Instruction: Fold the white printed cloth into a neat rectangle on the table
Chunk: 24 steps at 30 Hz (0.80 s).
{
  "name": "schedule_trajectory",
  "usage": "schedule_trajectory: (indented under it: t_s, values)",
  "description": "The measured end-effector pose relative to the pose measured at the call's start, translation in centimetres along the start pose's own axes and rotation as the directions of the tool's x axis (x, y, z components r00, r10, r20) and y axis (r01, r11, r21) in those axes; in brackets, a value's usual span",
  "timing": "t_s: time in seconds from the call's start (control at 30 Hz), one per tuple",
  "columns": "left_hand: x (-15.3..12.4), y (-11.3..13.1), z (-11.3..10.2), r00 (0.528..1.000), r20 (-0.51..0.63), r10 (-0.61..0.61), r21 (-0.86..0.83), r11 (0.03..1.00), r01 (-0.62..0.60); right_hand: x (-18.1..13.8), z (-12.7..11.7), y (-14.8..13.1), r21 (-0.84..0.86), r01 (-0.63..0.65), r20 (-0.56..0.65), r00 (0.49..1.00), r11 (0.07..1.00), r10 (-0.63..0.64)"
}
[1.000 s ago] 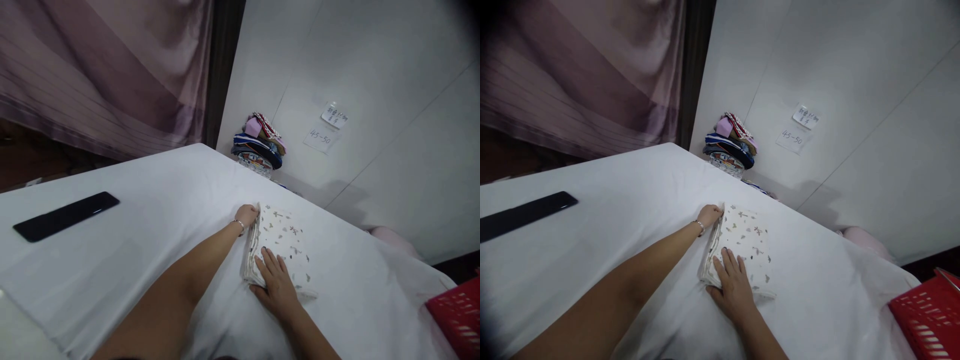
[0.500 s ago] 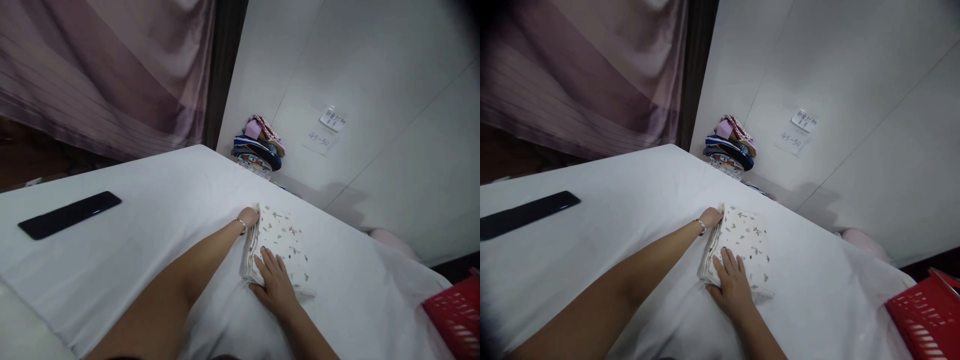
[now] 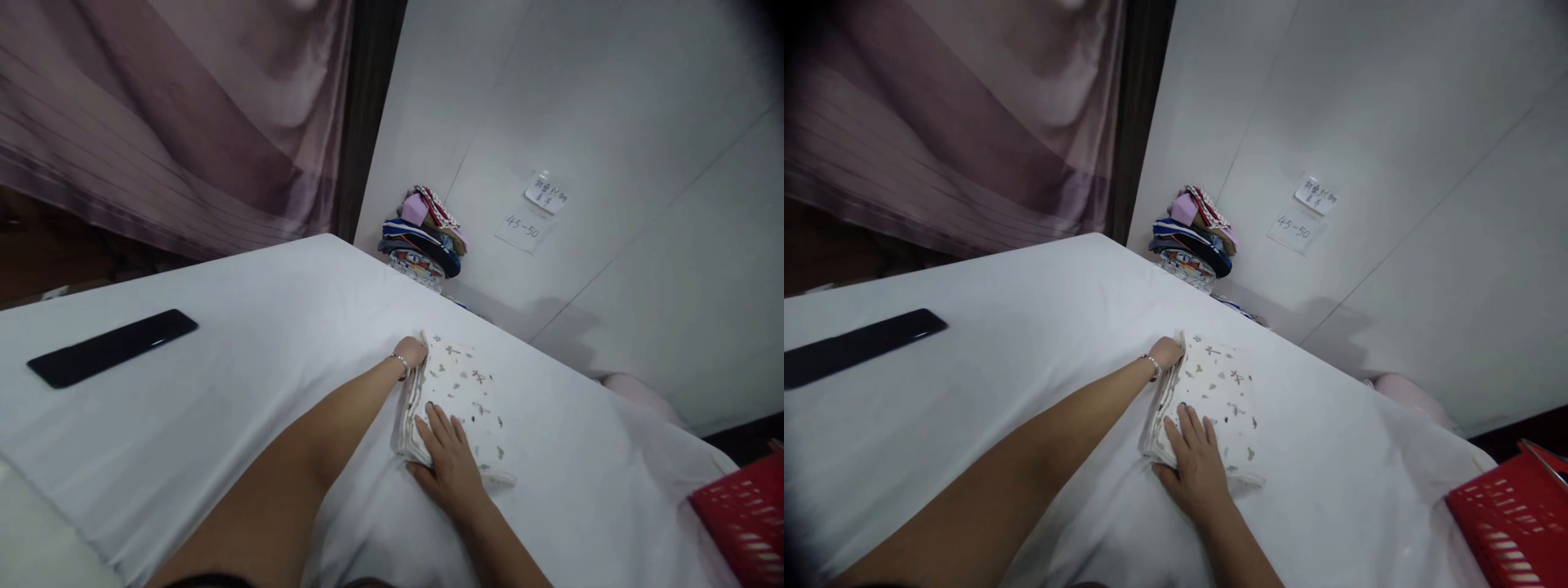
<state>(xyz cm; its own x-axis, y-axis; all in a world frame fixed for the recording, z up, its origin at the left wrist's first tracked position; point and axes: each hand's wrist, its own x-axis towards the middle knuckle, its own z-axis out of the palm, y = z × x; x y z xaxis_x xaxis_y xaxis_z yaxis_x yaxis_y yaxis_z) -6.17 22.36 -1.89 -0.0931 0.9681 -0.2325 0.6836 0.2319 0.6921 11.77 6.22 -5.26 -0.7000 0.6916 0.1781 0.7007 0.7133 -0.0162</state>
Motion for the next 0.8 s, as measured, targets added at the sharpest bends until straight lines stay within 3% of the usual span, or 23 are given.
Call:
schedule_trajectory:
  t_s: [0.27, 0.53, 0.8]
  values:
    - [-0.2, -1.5, 0.4, 0.999, -0.051, 0.009, -0.062, 0.998, -0.012, 0.1, -0.2, 0.0, 0.017, 0.008, -0.012, 1.0, 1.0, -0.007]
    - [-0.3, -1.5, 0.6, 0.996, -0.084, 0.031, -0.071, 0.997, -0.037, 0.1, -0.1, -0.1, 0.007, 0.004, -0.024, 1.0, 1.0, -0.003]
    - [-0.3, -1.0, -0.6, 1.0, 0.013, 0.01, -0.042, 0.999, -0.01, 0.1, -0.2, 0.0, -0.027, 0.023, -0.024, 0.999, 0.999, -0.023]
